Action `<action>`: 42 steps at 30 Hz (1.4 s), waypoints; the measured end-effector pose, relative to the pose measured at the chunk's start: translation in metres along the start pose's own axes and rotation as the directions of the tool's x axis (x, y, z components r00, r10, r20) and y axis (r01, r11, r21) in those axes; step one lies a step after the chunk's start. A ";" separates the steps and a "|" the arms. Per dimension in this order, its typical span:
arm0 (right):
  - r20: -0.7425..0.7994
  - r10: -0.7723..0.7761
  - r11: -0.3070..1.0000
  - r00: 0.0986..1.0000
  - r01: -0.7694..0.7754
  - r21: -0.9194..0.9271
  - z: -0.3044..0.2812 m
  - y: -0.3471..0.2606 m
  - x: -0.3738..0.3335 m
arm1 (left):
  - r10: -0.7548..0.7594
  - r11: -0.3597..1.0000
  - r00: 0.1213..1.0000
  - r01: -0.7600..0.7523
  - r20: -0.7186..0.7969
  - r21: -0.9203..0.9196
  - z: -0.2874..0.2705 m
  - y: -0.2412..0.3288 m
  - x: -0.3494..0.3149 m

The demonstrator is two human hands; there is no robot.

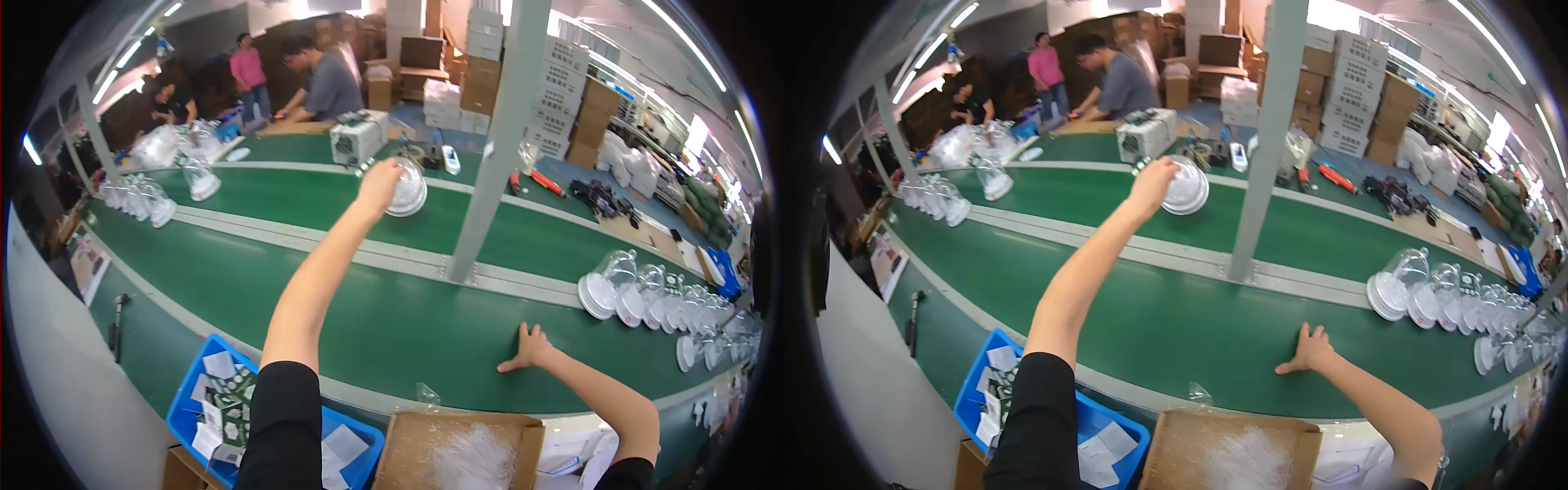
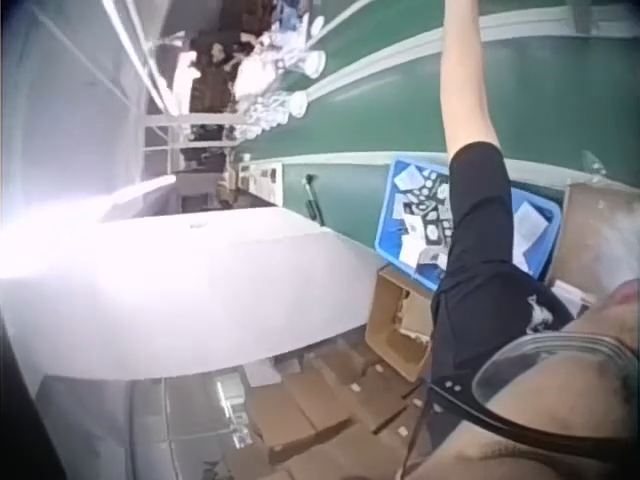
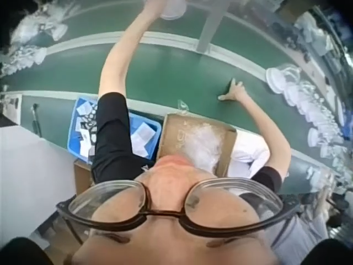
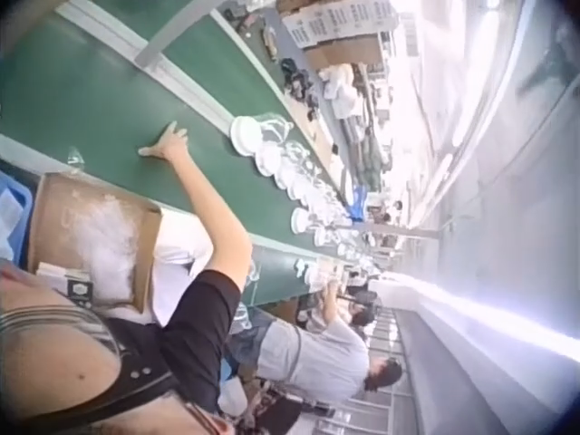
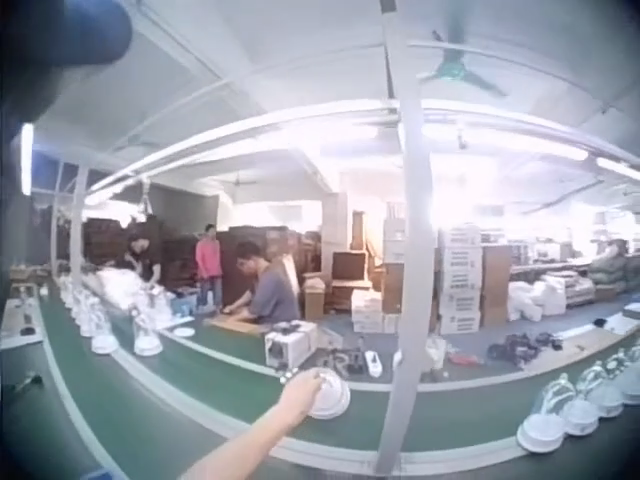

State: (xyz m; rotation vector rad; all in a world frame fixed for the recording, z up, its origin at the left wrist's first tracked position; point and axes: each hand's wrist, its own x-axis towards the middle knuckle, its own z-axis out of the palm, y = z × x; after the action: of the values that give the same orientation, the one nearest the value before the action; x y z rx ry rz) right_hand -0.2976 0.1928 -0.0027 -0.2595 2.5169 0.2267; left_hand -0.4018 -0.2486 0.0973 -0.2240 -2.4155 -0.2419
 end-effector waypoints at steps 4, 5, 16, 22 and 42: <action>0.027 0.016 0.998 1.000 -0.015 -0.056 0.000 -0.003 -0.004 | -0.045 0.992 0.989 0.028 -0.138 -0.119 0.033 0.006 0.007; 0.020 0.019 0.998 1.000 -0.018 -0.056 -0.002 -0.005 -0.008 | -0.057 0.987 0.985 0.031 -0.162 -0.158 0.039 0.011 0.013; -0.017 0.009 1.000 1.000 -0.008 0.008 -0.002 -0.023 -0.019 | -0.223 0.975 0.967 0.221 0.126 0.027 0.080 0.021 0.037; -0.071 0.049 0.998 0.996 -0.045 0.054 0.004 -0.027 -0.011 | -0.245 0.970 0.916 0.232 0.319 0.078 0.029 0.046 0.003; -0.773 -0.424 0.631 0.471 0.766 0.120 0.073 -0.048 -0.163 | 0.279 0.686 0.743 0.290 0.609 -0.667 -0.159 0.336 -0.343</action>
State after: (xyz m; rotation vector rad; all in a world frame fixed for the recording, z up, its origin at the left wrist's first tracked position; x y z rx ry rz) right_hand -0.1149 0.1846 0.0271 -1.2461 2.8361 -0.9497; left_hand 0.0294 0.0060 0.0290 -0.7927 -2.8857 -1.3801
